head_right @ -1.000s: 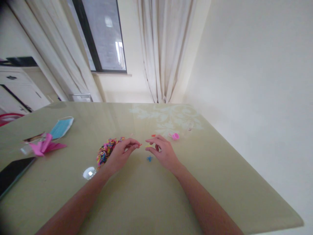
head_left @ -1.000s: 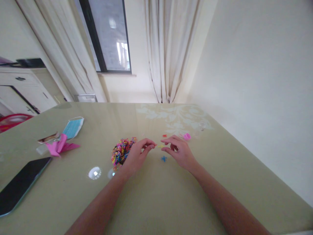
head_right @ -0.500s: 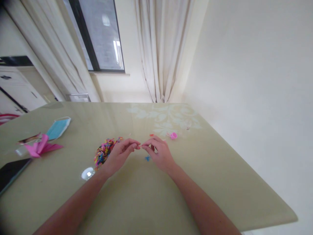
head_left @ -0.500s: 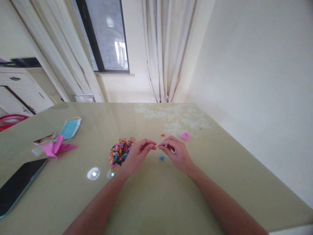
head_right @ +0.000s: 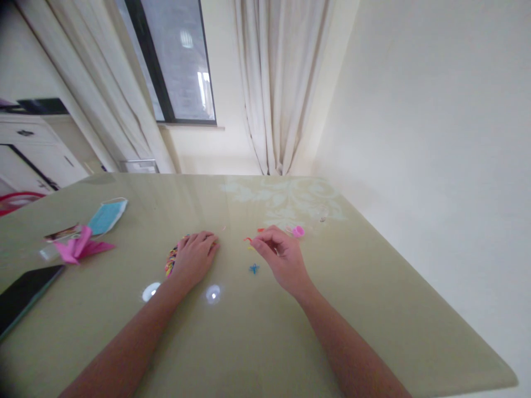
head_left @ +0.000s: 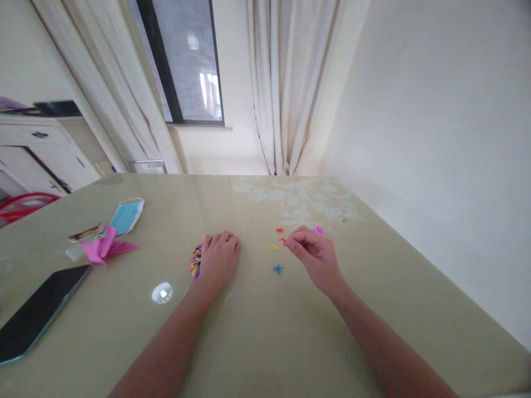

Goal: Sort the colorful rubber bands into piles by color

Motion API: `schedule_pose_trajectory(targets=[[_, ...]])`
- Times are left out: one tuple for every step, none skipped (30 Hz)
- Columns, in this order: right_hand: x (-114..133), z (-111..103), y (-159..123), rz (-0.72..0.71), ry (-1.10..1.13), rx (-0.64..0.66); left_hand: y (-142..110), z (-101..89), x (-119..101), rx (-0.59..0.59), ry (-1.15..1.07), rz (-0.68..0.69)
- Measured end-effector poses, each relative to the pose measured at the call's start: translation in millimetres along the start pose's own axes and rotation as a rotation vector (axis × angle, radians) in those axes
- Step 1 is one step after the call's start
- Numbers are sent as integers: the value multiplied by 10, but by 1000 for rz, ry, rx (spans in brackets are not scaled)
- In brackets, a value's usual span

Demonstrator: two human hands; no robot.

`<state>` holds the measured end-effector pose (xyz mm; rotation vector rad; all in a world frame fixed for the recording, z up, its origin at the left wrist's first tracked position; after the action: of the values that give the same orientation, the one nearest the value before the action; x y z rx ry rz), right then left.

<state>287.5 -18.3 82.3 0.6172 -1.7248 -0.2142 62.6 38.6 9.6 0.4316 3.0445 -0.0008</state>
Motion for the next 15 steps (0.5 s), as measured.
schedule_pose_trajectory(targets=[[8, -5, -2, -4, -5, -3, 8, -8, 0, 12, 3, 0], [13, -14, -4, -8, -8, -9, 15, -17, 0, 22, 3, 1], [15, -26, -5, -10, -11, -17, 19, -25, 1, 30, 2, 1], [13, -43, -5, -11, -12, -27, 22, -33, 4, 34, -2, 0], [5, -65, -4, -9, -16, -40, 24, -39, 7, 36, -9, 0], [-10, -92, -3, -1, -24, -55, 25, -44, 10, 37, -17, 0], [-34, -122, 0, 14, -39, -73, 26, -47, 14, 38, -26, 0], [-67, -156, 4, 33, -62, -91, 29, -50, 19, 37, -37, 0], [-107, -190, 9, 54, -95, -109, 33, -53, 25, 33, -56, 1], [-156, -224, 17, 76, -140, -124, 39, -57, 35, 26, -85, 4], [-210, -256, 27, 95, -198, -136, 46, -62, 50, 14, -127, 5], [-268, -284, 41, 108, -267, -145, 55, -67, 70, -1, -180, 4], [-332, -305, 59, 120, -349, -147, 64, -71, 92, -17, -238, 5], [-400, -321, 78, 130, -441, -148, 74, -73, 114, -34, -292, 7], [-473, -326, 102, 143, -536, -137, 83, -75, 135, -51, -337, 10]])
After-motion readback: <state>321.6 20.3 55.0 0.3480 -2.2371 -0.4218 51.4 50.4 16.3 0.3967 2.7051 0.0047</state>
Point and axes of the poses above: each hand's wrist, its own y-axis towards the middle knuckle, its own z-axis out of the palm, x = y × z, the point moved 7 cm from there along y, towards the middle knuckle, and after that the axes turned 15 degrees about x, right-handed, at the moved point
